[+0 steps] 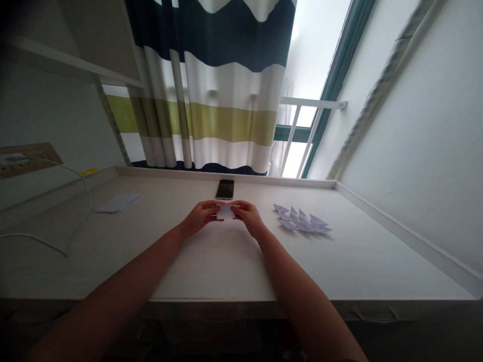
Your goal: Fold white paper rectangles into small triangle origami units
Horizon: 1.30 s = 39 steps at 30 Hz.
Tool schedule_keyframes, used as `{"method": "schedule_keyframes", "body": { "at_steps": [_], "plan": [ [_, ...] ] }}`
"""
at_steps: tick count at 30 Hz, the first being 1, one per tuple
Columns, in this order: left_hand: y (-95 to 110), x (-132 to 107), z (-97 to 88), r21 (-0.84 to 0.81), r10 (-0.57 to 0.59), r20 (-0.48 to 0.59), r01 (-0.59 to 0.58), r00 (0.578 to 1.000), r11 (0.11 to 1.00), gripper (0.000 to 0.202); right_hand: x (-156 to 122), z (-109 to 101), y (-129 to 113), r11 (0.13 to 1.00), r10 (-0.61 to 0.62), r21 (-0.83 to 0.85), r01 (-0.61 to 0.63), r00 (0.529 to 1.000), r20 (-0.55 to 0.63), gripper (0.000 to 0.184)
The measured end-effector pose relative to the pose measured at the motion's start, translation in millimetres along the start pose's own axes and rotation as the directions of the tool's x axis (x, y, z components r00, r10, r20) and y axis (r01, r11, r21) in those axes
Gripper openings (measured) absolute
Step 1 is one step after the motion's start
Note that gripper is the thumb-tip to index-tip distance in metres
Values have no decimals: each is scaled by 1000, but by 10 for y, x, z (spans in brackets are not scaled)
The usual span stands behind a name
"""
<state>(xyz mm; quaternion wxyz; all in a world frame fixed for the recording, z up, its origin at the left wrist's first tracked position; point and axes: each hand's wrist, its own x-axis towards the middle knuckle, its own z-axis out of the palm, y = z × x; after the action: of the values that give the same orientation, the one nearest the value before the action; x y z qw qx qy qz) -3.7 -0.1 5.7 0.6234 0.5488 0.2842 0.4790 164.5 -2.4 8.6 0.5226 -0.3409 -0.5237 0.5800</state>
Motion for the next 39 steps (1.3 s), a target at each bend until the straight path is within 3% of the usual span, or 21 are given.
{"method": "schedule_keyframes", "body": {
  "at_steps": [6, 14, 21, 27, 39],
  "plan": [
    [-14, -10, -24, 14, -27, 73, 26, 997, 1000, 22, 9, -8, 21, 998, -52, -27, 52, 999, -3, 7],
    [-72, 32, -28, 187, 25, -75, -11, 997, 982, 29, -7, 23, 18, 990, -51, -131, 51, 999, 2, 15],
    [-76, 24, -20, 261, 68, -85, -44, 994, 964, 37, 43, -7, 76, 987, -44, -154, 41, 999, -18, 26],
    [-102, 50, -22, 325, -28, -79, 52, 996, 944, 33, 50, 2, 109, 980, -48, -193, 44, 999, -16, 26],
    [-89, 58, 2, 365, 37, -110, 6, 993, 931, 26, 36, 24, 103, 980, -53, -192, 47, 998, -26, 27]
  ]
}}
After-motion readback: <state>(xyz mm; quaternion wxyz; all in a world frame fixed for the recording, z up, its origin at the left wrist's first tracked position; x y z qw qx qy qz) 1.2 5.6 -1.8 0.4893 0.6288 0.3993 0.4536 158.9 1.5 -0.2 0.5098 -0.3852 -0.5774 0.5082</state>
